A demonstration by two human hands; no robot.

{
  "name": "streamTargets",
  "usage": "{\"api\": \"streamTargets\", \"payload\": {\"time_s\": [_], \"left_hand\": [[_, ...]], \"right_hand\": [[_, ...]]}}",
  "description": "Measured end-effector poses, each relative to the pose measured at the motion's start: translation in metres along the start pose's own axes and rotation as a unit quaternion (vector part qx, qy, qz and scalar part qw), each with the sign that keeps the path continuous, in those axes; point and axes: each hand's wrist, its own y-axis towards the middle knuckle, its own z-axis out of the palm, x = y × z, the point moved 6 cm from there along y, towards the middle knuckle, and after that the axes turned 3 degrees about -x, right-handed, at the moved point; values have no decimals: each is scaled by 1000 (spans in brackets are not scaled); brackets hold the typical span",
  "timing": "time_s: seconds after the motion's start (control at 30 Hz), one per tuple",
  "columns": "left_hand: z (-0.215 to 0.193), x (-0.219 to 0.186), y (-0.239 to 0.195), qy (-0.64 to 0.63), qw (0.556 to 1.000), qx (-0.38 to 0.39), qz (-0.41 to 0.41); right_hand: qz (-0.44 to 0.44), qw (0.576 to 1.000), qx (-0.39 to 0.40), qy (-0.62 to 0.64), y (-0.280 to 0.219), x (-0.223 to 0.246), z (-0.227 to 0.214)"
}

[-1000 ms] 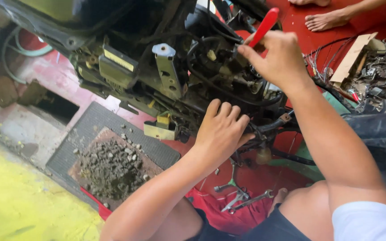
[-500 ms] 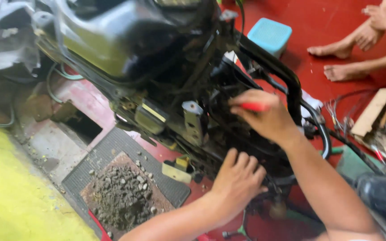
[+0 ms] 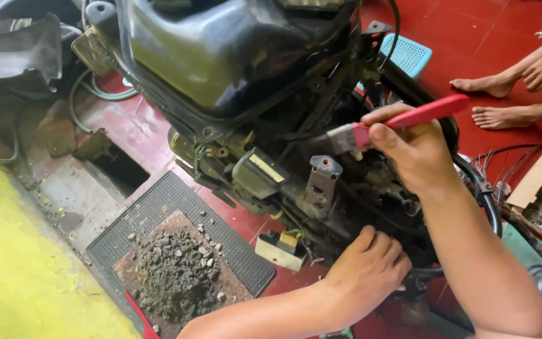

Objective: Adjusting engine fittings and wires on a motorcycle using a hand tool.

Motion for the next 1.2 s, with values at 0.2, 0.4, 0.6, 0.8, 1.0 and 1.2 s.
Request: {"api": "streamTargets", "payload": {"time_s": [0.2, 0.4, 0.6, 0.8, 1.0, 1.2], "left_hand": [[6, 1, -6, 11, 999, -34, 10], [6, 2, -9, 45, 998, -36, 14], [12, 2, -11, 41, 998, -46, 25], [14, 1, -13, 53, 997, -55, 26], [14, 0, -13, 75, 995, -58, 34], [33, -3, -13, 69, 994, -66, 45]], "right_hand": [[-269, 836, -70, -474, 23, 72, 38], [-77, 953, 49, -289, 19, 37, 42], [-251, 850, -131, -443, 31, 44, 25], [-46, 981, -36, -184, 15, 27, 35], [-189, 895, -114, -389, 19, 44, 28], [-71, 962, -74, -252, 1, 12, 27]]}}
